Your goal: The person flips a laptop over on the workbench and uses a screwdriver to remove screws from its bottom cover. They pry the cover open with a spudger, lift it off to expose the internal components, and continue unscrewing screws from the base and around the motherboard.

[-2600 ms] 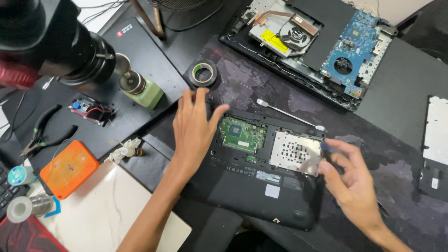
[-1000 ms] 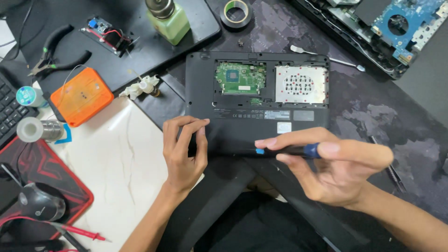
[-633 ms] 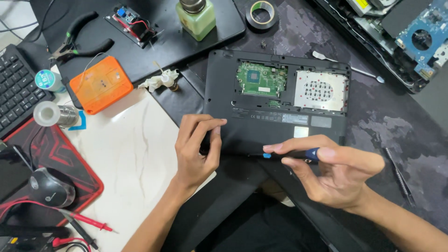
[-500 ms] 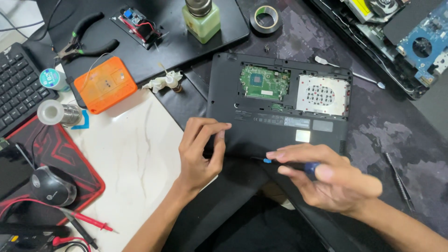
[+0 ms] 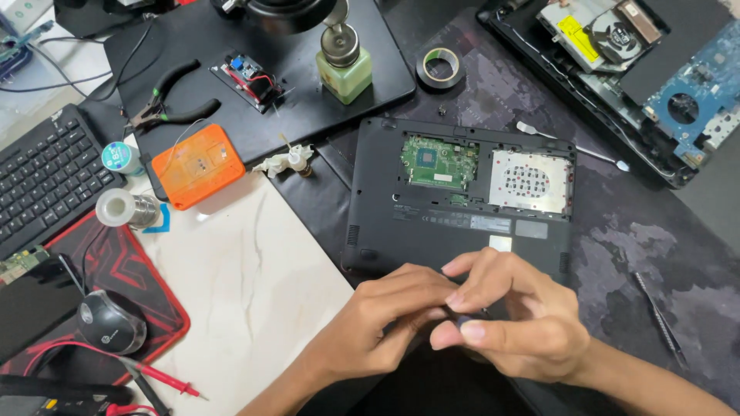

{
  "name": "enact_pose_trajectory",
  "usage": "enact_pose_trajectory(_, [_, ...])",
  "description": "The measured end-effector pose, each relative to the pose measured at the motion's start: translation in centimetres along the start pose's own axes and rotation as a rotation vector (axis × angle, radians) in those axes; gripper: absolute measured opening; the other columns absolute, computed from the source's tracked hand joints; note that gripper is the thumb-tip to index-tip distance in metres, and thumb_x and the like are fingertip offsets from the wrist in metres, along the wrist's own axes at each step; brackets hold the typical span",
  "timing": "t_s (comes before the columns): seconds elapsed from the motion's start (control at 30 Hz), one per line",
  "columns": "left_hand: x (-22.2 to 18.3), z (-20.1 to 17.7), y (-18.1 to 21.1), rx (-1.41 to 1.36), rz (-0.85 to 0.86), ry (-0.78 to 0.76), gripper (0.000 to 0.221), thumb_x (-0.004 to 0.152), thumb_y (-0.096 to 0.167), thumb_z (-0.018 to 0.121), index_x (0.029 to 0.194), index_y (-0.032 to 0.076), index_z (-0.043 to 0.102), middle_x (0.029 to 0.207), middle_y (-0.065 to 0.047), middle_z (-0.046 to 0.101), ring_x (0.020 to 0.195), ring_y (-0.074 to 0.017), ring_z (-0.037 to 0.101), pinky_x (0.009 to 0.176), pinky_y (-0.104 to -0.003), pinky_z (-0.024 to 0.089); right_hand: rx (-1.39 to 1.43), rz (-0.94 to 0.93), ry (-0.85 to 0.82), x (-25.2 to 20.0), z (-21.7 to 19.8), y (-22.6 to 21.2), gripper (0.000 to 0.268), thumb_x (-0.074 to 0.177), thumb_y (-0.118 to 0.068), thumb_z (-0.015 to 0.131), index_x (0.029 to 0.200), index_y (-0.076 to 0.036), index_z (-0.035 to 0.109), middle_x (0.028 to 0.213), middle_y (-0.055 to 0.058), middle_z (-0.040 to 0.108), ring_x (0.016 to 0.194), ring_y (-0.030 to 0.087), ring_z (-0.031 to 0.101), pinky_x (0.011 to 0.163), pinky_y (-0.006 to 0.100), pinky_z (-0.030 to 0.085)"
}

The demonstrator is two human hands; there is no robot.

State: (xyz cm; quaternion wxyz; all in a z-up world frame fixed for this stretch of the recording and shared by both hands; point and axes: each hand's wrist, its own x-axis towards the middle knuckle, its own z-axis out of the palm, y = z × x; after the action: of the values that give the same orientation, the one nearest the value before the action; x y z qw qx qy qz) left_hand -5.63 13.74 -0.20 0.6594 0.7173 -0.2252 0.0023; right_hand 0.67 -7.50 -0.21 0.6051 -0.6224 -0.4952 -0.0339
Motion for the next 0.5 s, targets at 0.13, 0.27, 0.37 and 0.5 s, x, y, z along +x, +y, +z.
enact_pose_trajectory(0.13, [-0.4, 0.2, -1.4, -0.007, 0.027, -0.005, 0.030, 0.091, -0.013, 0.064, 0.119, -0.003, 0.067, 0.115, -0.015, 0.072, 0.111, -0.0317, 0.072, 0.103, -0.038, 0.057, 0.054, 0.031, -0.145, 0.9, -0.9, -0.8, 0.040, 0.087, 0.003, 0.082, 0.116, -0.019, 0.066, 0.108, 0.009, 0.069, 0.100, 0.022, 0.075, 0.108, 0.052, 0.062])
enact_pose_trajectory(0.27, [-0.3, 0.5, -1.1, 0.028, 0.002, 0.069, 0.025, 0.085, -0.013, 0.064, 0.108, -0.003, 0.065, 0.104, -0.013, 0.071, 0.101, -0.0291, 0.071, 0.092, -0.037, 0.056, 0.061, 0.081, -0.163, 0.6, -1.0, -0.2, 0.048, 0.087, 0.002, 0.082, 0.123, -0.022, 0.060, 0.111, 0.013, 0.073, 0.102, 0.025, 0.077, 0.110, 0.056, 0.058])
enact_pose_trajectory(0.37, [-0.2, 0.7, -0.9, 0.079, -0.088, 0.119, 0.019, 0.084, -0.013, 0.065, 0.098, -0.001, 0.066, 0.093, -0.010, 0.070, 0.091, -0.0269, 0.068, 0.078, -0.034, 0.053, 0.123, 0.066, -0.165, 1.4, -0.7, -0.1, 0.051, 0.089, 0.004, 0.076, 0.126, -0.021, 0.053, 0.113, 0.015, 0.073, 0.103, 0.026, 0.078, 0.111, 0.059, 0.053])
enact_pose_trajectory(0.5, [0.2, 0.6, -0.4, 0.076, -0.016, 0.110, 0.020, 0.085, -0.010, 0.071, 0.103, -0.001, 0.067, 0.098, -0.011, 0.071, 0.094, -0.0275, 0.067, 0.081, -0.034, 0.054, 0.012, -0.072, -0.044, 0.0, 0.5, 1.5, 0.055, 0.086, -0.002, 0.086, 0.124, -0.025, 0.053, 0.113, 0.011, 0.066, 0.099, 0.022, 0.072, 0.106, 0.056, 0.056])
